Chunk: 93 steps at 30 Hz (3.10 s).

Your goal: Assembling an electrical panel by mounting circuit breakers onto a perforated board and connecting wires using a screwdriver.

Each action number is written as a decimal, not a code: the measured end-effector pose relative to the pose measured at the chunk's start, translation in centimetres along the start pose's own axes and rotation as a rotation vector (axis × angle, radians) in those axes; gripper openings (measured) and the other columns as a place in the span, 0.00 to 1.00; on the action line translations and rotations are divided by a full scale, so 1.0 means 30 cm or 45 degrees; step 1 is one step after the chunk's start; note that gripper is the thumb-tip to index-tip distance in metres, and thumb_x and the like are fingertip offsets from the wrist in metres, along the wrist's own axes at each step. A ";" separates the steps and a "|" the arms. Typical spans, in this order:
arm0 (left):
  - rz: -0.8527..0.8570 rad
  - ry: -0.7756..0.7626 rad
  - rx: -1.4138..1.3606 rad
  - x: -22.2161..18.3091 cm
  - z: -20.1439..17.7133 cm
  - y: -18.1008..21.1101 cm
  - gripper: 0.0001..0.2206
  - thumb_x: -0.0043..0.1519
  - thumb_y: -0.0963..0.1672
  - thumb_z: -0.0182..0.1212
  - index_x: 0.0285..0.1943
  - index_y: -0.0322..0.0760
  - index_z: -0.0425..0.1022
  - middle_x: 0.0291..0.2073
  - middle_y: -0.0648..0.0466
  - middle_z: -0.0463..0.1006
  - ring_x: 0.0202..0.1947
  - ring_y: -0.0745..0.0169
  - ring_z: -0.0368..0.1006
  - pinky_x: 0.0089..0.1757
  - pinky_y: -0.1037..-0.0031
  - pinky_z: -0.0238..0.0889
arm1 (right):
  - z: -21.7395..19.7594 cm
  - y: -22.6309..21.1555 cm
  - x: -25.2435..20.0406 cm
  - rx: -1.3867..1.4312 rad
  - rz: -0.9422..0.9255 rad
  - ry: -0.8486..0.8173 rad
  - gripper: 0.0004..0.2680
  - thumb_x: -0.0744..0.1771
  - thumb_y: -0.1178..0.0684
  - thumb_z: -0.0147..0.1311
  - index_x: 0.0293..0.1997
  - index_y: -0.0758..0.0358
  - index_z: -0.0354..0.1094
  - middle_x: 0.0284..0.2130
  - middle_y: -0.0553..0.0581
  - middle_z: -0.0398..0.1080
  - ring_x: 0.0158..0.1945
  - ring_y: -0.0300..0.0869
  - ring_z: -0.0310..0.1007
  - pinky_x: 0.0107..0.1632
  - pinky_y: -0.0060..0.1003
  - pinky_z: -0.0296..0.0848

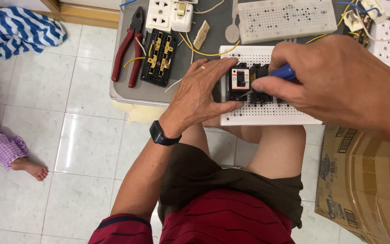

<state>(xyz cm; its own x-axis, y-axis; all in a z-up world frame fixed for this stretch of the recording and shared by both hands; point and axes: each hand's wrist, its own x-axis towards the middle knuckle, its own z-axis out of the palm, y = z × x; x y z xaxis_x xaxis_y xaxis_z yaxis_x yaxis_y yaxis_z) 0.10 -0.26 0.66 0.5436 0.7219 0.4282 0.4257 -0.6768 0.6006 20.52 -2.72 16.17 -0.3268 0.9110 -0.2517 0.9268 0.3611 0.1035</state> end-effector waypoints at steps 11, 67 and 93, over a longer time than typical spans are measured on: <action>-0.012 -0.031 0.034 -0.006 0.005 0.004 0.36 0.55 0.53 0.70 0.68 0.39 0.58 0.62 0.47 0.70 0.62 0.49 0.67 0.63 0.57 0.49 | 0.068 0.006 -0.033 -0.575 -0.175 0.413 0.21 0.73 0.25 0.43 0.35 0.51 0.60 0.11 0.47 0.60 0.17 0.44 0.67 0.21 0.36 0.59; 0.017 -0.195 -0.139 -0.008 -0.033 -0.026 0.37 0.53 0.46 0.68 0.71 0.36 0.54 0.67 0.45 0.64 0.67 0.50 0.61 0.67 0.56 0.42 | 0.012 -0.045 -0.035 -0.497 -0.313 0.116 0.13 0.70 0.35 0.41 0.44 0.51 0.56 0.16 0.42 0.65 0.16 0.43 0.69 0.16 0.40 0.64; 0.003 -0.291 -0.210 0.001 -0.053 -0.002 0.35 0.51 0.41 0.57 0.72 0.37 0.52 0.68 0.43 0.60 0.68 0.46 0.58 0.66 0.55 0.42 | 0.070 -0.019 -0.015 -0.594 -0.298 0.508 0.18 0.72 0.28 0.47 0.37 0.51 0.56 0.12 0.46 0.60 0.15 0.42 0.63 0.20 0.36 0.58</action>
<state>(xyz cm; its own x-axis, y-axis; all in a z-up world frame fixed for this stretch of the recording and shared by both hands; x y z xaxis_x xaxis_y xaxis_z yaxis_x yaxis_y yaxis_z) -1.06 0.03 1.72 0.7016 0.6565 0.2772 0.3109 -0.6319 0.7099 20.53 -3.77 14.20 -0.6366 0.7696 0.0487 0.6746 0.5252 0.5187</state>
